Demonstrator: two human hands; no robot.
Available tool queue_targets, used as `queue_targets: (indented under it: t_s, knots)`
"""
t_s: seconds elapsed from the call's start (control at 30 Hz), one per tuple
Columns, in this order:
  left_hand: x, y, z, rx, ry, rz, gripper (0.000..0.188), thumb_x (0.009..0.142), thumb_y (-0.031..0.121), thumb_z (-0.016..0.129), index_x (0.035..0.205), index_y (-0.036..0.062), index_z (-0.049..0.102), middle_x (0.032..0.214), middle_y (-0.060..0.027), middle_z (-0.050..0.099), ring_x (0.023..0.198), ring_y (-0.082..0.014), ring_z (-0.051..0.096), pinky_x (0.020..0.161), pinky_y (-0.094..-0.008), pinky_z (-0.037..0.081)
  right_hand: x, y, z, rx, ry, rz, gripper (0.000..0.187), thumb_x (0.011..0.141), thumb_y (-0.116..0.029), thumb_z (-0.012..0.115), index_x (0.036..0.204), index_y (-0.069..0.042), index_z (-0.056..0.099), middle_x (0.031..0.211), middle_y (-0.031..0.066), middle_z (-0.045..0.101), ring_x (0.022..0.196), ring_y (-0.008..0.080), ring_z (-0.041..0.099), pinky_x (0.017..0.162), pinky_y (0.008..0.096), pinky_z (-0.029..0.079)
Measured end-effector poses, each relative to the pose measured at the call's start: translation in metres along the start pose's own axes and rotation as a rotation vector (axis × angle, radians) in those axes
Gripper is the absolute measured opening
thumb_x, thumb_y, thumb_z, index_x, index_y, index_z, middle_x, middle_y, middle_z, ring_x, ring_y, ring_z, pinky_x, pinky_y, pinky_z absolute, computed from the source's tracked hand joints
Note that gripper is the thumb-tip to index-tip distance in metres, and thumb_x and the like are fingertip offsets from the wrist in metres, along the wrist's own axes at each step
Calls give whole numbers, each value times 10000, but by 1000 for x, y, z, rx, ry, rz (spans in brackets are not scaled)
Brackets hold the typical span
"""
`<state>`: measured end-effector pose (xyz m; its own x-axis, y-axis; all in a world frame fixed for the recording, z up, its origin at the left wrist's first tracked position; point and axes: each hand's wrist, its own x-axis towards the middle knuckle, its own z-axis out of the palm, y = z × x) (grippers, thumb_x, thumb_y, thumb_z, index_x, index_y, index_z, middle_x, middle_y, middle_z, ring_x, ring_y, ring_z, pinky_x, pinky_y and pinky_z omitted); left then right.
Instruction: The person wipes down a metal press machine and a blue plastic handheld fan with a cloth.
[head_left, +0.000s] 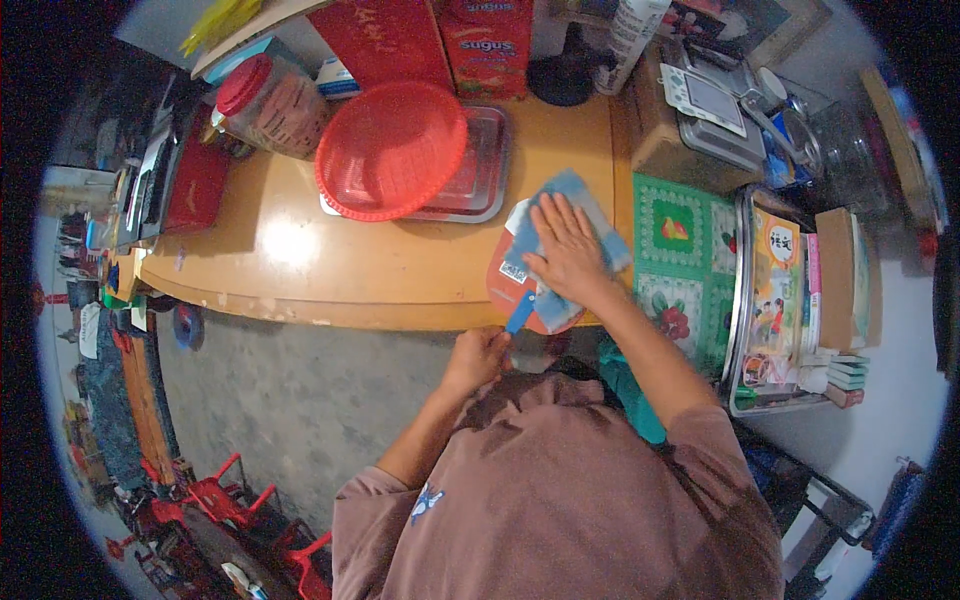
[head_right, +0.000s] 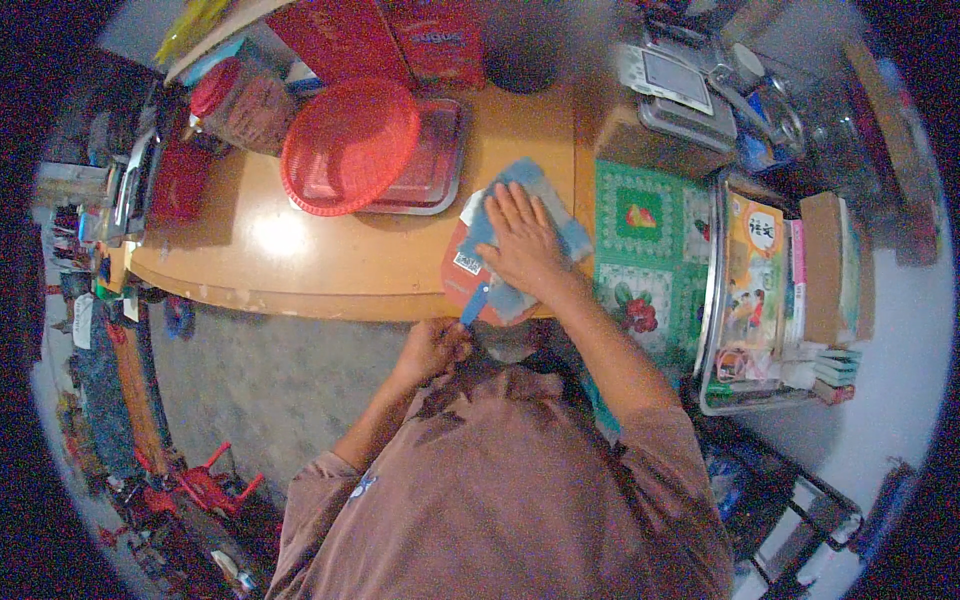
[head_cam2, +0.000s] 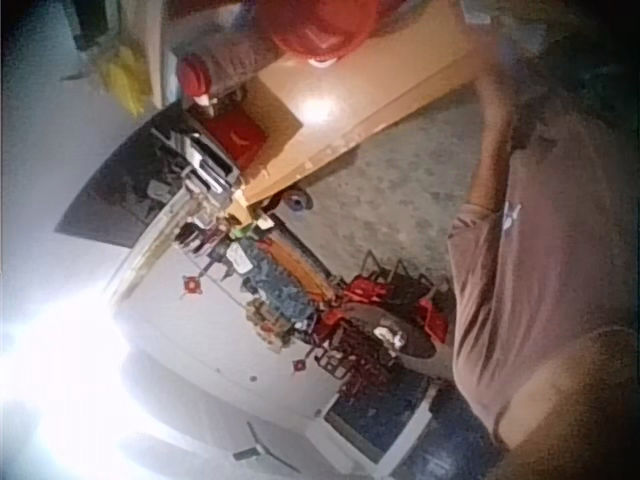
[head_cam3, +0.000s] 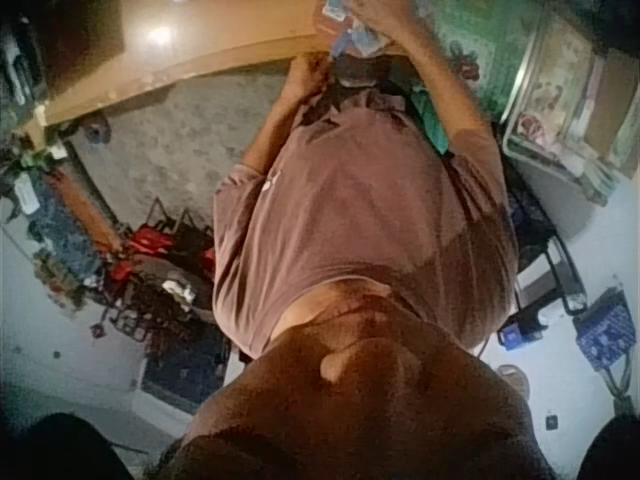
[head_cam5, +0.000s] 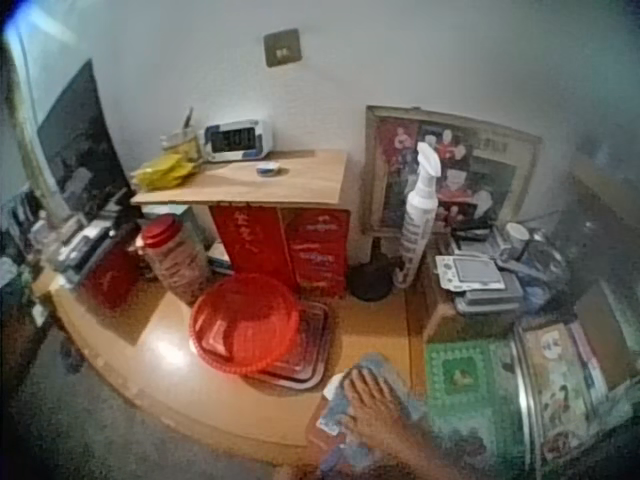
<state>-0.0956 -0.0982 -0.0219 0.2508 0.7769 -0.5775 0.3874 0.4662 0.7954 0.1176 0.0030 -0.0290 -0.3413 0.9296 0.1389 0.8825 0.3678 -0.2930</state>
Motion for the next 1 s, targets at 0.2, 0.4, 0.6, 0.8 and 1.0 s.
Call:
queue_targets:
  t_s: [0.2,0.4,0.6,0.8,1.0]
  knots:
    - [-4,6,5,45,55,4,280,962,208,523,796,0,612,601,-79,619,466,-159,579,482,-335,469,-19,-49,10,4,-198,-258,699,885,-397,546,1441,-26,341,1539,151,257,1441,292,193,1171,454,121]
    - [-5,-1,2,104,91,38,283,951,191,529,763,-11,590,608,-106,619,482,-182,595,509,-349,482,-56,-9,-20,-49,-328,-331,627,868,-325,554,1410,-47,403,1522,121,308,1427,269,237,1157,470,158]
    - [-7,12,-4,147,48,83,263,933,186,539,778,-14,612,596,-130,610,561,-229,622,566,-372,480,-17,30,-6,-59,-24,-59,626,876,-302,515,1426,-37,375,1523,135,300,1427,292,231,1159,477,151]
    - [-1,1,0,124,70,57,296,920,214,548,736,-6,623,599,-126,615,554,-237,616,572,-375,480,-15,-35,17,-25,-41,-273,611,851,-308,535,1388,-34,434,1483,155,368,1406,296,282,1147,479,196]
    - [-2,-5,1,141,116,149,290,920,210,545,748,-4,636,607,-126,622,512,-231,596,556,-377,485,-61,-47,4,232,-164,-476,631,749,-119,625,1358,-51,474,1476,106,394,1386,244,336,1131,458,259]
